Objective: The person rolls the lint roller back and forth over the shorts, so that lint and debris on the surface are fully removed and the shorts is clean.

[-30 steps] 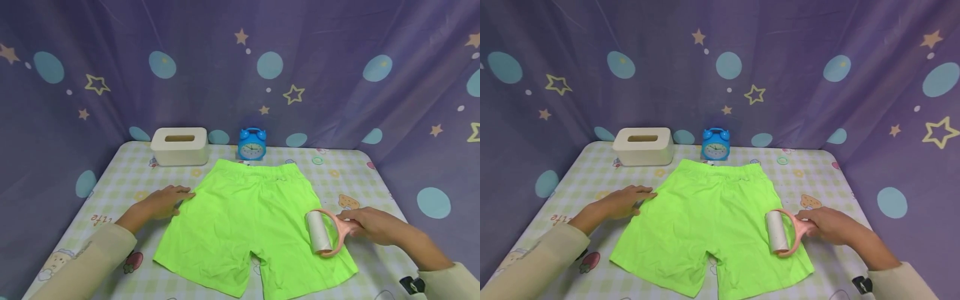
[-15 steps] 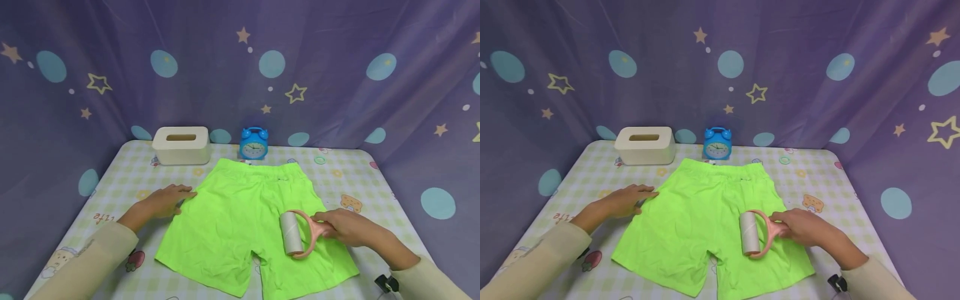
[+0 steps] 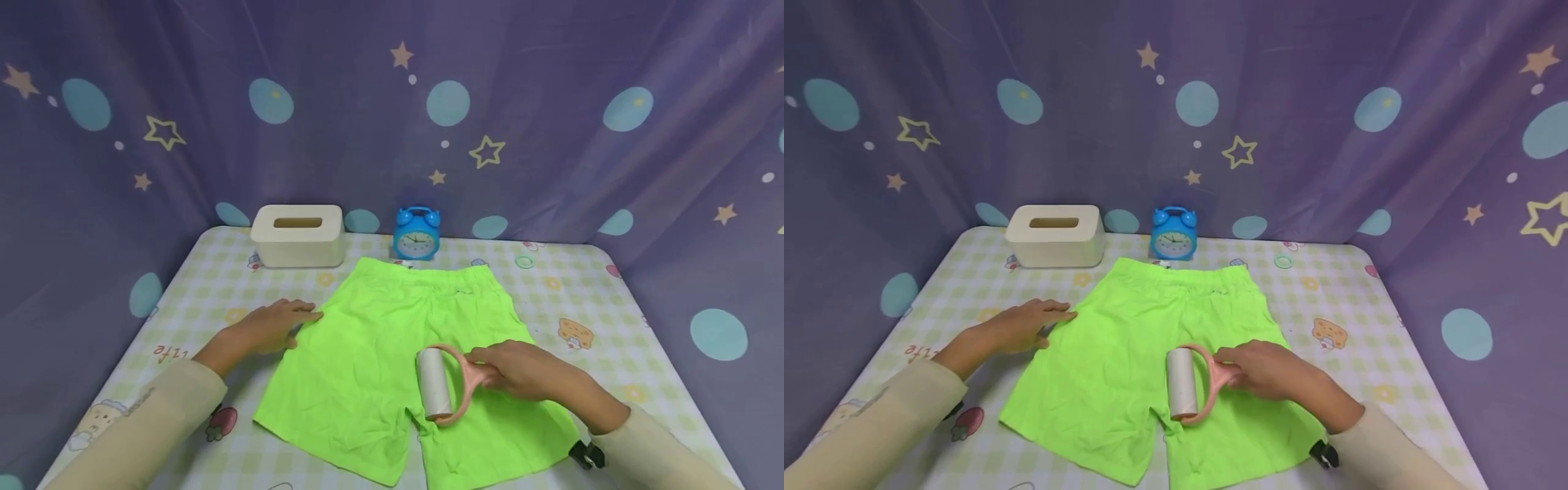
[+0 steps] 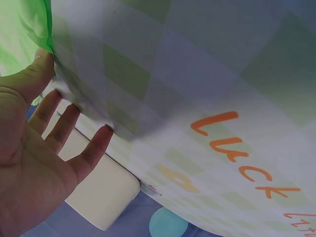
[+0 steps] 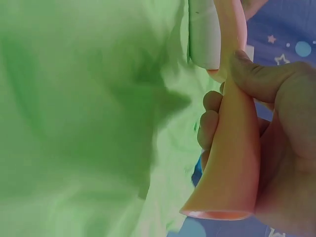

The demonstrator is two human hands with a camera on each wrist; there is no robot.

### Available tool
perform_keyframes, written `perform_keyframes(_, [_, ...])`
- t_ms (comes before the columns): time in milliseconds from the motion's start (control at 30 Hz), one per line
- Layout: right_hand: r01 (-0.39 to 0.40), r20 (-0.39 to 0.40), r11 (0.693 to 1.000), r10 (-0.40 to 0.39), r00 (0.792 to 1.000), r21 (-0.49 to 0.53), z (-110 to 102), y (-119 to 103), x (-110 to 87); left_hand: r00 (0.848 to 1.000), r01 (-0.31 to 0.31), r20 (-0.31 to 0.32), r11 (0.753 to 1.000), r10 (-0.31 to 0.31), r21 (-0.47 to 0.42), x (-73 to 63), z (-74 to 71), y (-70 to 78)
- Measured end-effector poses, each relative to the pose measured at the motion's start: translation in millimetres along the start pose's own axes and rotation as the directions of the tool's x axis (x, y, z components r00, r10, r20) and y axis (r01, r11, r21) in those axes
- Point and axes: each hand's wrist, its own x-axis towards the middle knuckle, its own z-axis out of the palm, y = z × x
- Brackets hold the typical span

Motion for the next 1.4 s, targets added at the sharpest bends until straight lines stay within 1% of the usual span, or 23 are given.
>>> perform_keyframes(200, [0.052, -0.024, 0.999, -0.052, 0.998, -0.012, 3, -18, 18.9, 1.000, -0.002, -0.003, 1.000, 0.002, 0.004, 0.9, -1.3, -0.2])
perform_keyframes(400, [0.057, 0.000, 0.998, -0.057, 0.998, -0.014, 9, -39, 40.7, 1.000, -0.008, -0.002, 1.000, 0.008, -0.002, 0.7, -0.4, 0.1])
perform_keyframes(567, [0.083, -0.012, 0.997, -0.083, 0.997, -0.008, 18, -59, 60.6, 1.000, -0.004, -0.008, 1.000, 0.004, 0.010, 0.3, 0.3, 1.2])
perform_keyframes(633, [0.082, -0.021, 0.997, -0.082, 0.996, -0.006, 20, -70, 67.9, 1.000, -0.008, -0.013, 1.000, 0.008, 0.017, 0.8, 0.5, 1.8])
perform_keyframes(767, [0.057, -0.022, 0.998, -0.057, 0.998, -0.005, 25, -89, 81.8, 1.000, -0.015, -0.022, 1.000, 0.016, 0.020, 0.2, 0.1, 2.8])
perform_keyframes(967, [0.039, -0.016, 0.999, -0.039, 0.999, 0.012, 35, -112, 102.4, 1.000, 0.005, -0.016, 1.000, -0.004, 0.023, -1.6, -1.5, 3.2])
perform_keyframes(1100, [0.029, -0.032, 0.999, -0.030, 0.999, -0.027, 43, -130, 115.8, 1.000, -0.003, -0.026, 1.000, 0.004, 0.024, -1.9, -1.4, 3.7])
perform_keyframes(1200, [0.023, -0.053, 0.997, -0.028, 0.998, -0.077, 48, -144, 125.1, 0.999, -0.010, -0.039, 1.000, 0.010, 0.021, -1.8, 0.2, 3.7])
perform_keyframes(1333, [0.036, -0.085, 0.991, -0.047, 0.995, -0.127, 51, -160, 135.9, 0.999, -0.012, -0.045, 1.000, 0.013, 0.020, -1.7, 1.4, 2.4])
perform_keyframes(1400, [0.038, -0.089, 0.990, -0.051, 0.995, -0.134, 52, -167, 140.6, 0.999, -0.010, -0.041, 1.000, 0.011, 0.019, -2.2, 0.8, 2.4])
